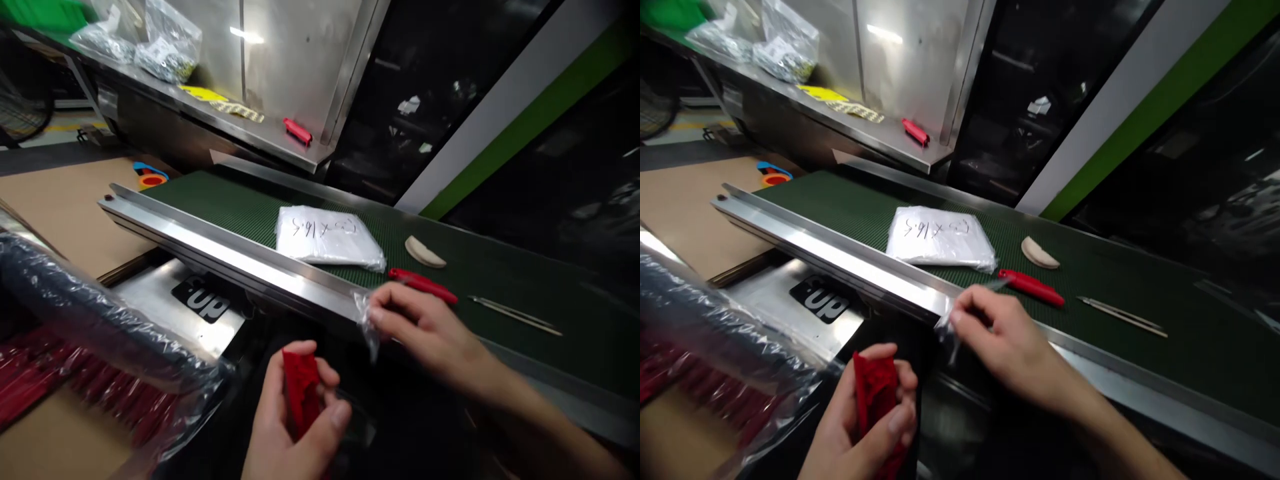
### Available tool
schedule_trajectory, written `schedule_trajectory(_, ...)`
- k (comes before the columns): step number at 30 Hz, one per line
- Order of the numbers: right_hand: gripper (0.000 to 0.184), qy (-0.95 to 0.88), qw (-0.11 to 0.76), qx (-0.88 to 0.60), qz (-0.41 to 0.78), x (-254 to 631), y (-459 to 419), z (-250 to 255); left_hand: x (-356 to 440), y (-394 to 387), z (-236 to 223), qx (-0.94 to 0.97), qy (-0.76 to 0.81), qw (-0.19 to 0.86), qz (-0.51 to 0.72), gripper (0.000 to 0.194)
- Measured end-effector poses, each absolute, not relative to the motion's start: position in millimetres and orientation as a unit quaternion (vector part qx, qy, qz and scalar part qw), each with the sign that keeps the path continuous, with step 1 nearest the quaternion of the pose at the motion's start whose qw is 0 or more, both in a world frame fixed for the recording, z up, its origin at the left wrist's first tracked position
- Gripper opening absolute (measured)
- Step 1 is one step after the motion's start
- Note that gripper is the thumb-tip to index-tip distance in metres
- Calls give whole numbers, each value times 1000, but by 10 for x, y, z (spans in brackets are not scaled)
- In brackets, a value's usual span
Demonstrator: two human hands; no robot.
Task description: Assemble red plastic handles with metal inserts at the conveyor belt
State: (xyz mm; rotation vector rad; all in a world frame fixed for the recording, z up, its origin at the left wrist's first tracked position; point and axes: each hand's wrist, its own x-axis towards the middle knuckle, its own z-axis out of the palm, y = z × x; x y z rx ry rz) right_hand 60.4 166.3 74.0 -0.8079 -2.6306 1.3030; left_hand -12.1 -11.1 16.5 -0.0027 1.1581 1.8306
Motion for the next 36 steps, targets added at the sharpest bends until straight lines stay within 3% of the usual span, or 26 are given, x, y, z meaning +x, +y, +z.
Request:
schedule_trajectory(4, 19, -810, 27, -273, 519, 898, 1055, 515, -9, -135, 171, 14, 502, 473, 724, 51)
schedule_trajectory(8, 25, -768, -4, -325, 552, 1107, 883, 300, 70, -239, 31, 24, 548, 508, 665, 37)
schedule_trajectory(13, 31, -747, -8, -351, 564, 1214, 857, 190, 80, -256, -22, 51, 564, 508, 649, 37)
schedule_trajectory(17, 27, -709, 11, -320, 628, 1244, 780, 73, 73, -238, -37, 2, 499, 599, 626, 45)
schedule_trajectory(20, 30, -742, 52, -342, 575, 1309, 758, -40, 94, -246, -104, 15, 507, 623, 595, 44)
schedule_trajectory(22, 27, -763, 88, -364, 526, 1365, 752, -90, 123, -241, -166, 54, 551, 581, 597, 40)
schedule_trajectory(25, 5, -802, 127, -338, 475, 1431, 736, -77, 160, -216, -258, 138, 622, 489, 596, 33)
schedule_trajectory(26, 16, -824, 144, -313, 449, 1444, 730, -51, 163, -213, -287, 171, 641, 462, 589, 33)
schedule_trajectory(29, 33, -879, 188, -251, 360, 1453, 728, 58, 151, -254, -365, 301, 665, 396, 557, 51)
schedule_trajectory(33, 10, -886, 129, -193, 402, 1445, 744, 162, 137, -354, -455, 449, 651, 341, 508, 72)
schedule_trajectory(36, 7, -852, 178, -224, 438, 1536, 740, 200, 114, -364, -516, 443, 676, 336, 484, 78)
